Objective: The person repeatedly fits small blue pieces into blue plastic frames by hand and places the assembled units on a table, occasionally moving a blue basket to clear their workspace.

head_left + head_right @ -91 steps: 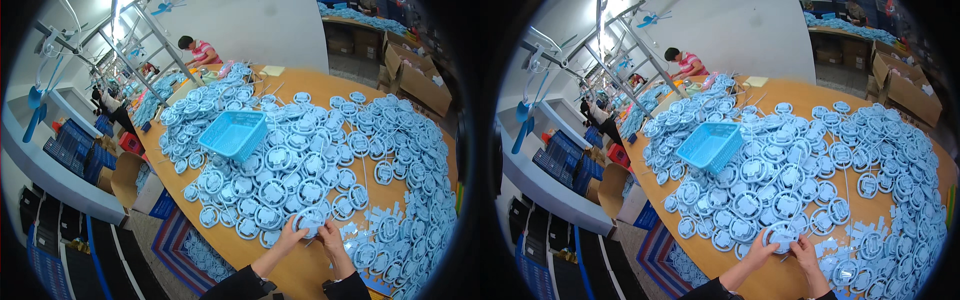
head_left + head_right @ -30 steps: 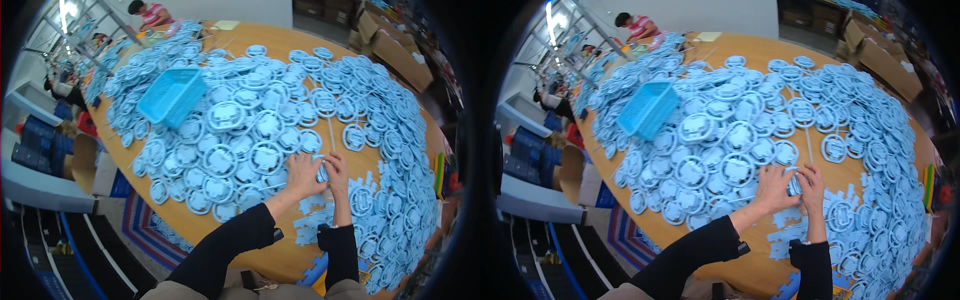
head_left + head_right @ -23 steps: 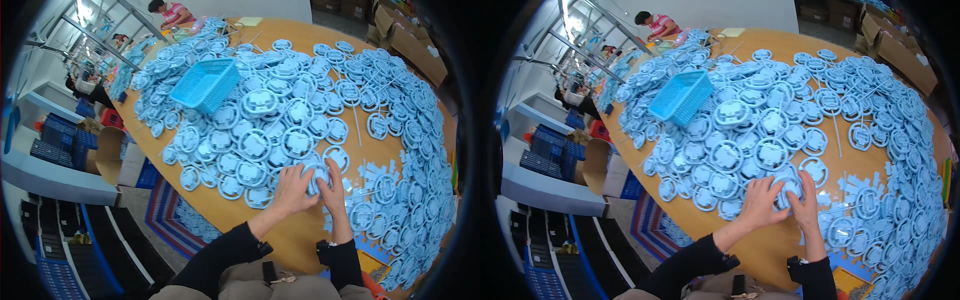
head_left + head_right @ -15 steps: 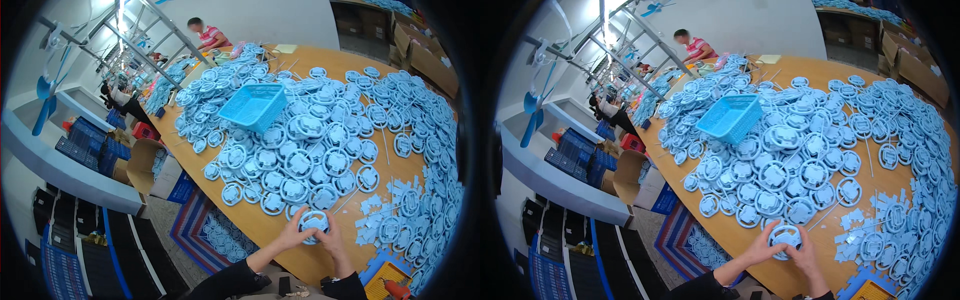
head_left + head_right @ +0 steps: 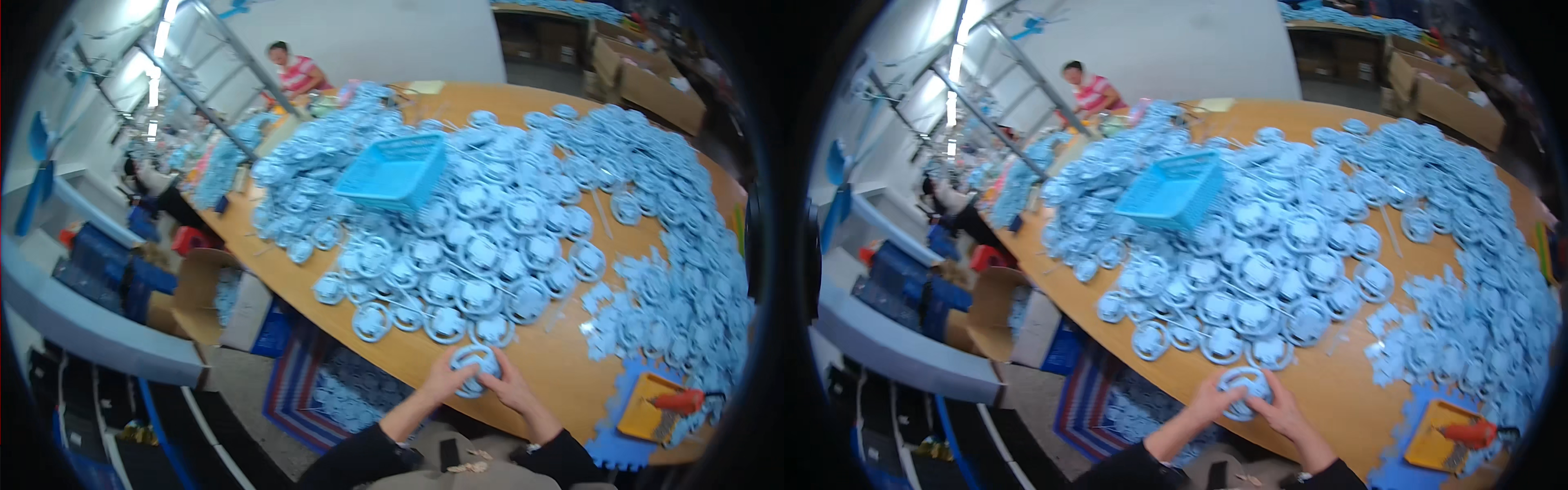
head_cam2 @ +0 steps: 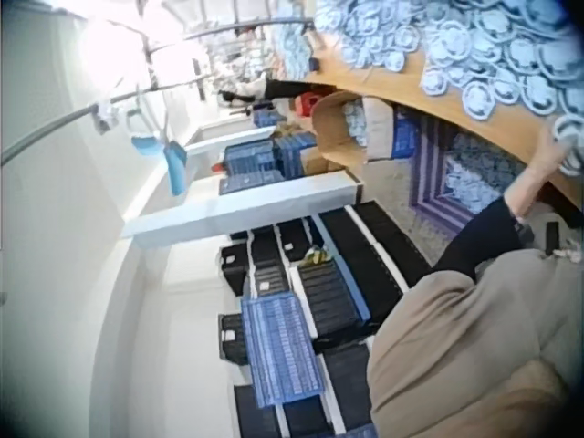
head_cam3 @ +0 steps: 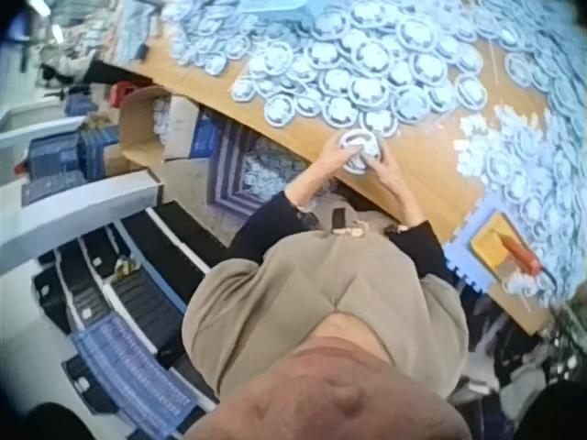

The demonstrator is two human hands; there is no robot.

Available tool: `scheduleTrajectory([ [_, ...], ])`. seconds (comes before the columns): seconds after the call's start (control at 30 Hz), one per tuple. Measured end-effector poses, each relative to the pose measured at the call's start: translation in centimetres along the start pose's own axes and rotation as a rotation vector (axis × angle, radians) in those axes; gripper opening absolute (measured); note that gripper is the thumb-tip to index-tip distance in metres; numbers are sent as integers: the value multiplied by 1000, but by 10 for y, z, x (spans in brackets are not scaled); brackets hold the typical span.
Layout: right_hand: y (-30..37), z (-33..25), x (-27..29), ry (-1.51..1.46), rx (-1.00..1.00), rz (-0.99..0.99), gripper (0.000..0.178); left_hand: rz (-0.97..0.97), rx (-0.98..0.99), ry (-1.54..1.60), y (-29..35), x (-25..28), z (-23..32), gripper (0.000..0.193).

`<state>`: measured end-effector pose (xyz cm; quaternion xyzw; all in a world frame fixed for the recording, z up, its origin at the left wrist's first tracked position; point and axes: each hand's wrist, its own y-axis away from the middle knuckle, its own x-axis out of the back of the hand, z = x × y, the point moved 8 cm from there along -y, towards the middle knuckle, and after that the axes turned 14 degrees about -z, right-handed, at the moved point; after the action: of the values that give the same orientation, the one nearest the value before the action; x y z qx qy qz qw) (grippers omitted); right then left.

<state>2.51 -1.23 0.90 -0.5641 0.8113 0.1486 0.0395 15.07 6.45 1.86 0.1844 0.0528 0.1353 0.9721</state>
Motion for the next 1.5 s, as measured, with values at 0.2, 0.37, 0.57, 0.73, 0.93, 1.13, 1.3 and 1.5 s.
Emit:
scheduleTrajectory([
  [0.2,-19,-17,-12,-190,68,15,64,-118,-13,196,-12,15,25,38],
  [0.37,-23,-35,0,-51,45,107,60,-128,-93,80,-41,31,34,40],
  [0.57,-47,-52,10,70,3,57,66,116,-374,-363,-42,43,61,47],
  [0.73,-40,-26,11,-221,-59,-16,56,-42,-286,-295,-32,35,66,47],
  [0.93,-31,-19,4,-195,-27,-73,51,-163,-94,-201,-32,16,33,59],
  [1.13,-20,-28,12,80,96,105,47,-120,-226,-391,-41,14,42,67],
  [1.3,-28,-69,22,312,131,313,74,-172,109,-329,-111,50,76,55],
  [1.5,50,1,55,185,-241,218,62,-111,-121,176,-249,114,163,29],
])
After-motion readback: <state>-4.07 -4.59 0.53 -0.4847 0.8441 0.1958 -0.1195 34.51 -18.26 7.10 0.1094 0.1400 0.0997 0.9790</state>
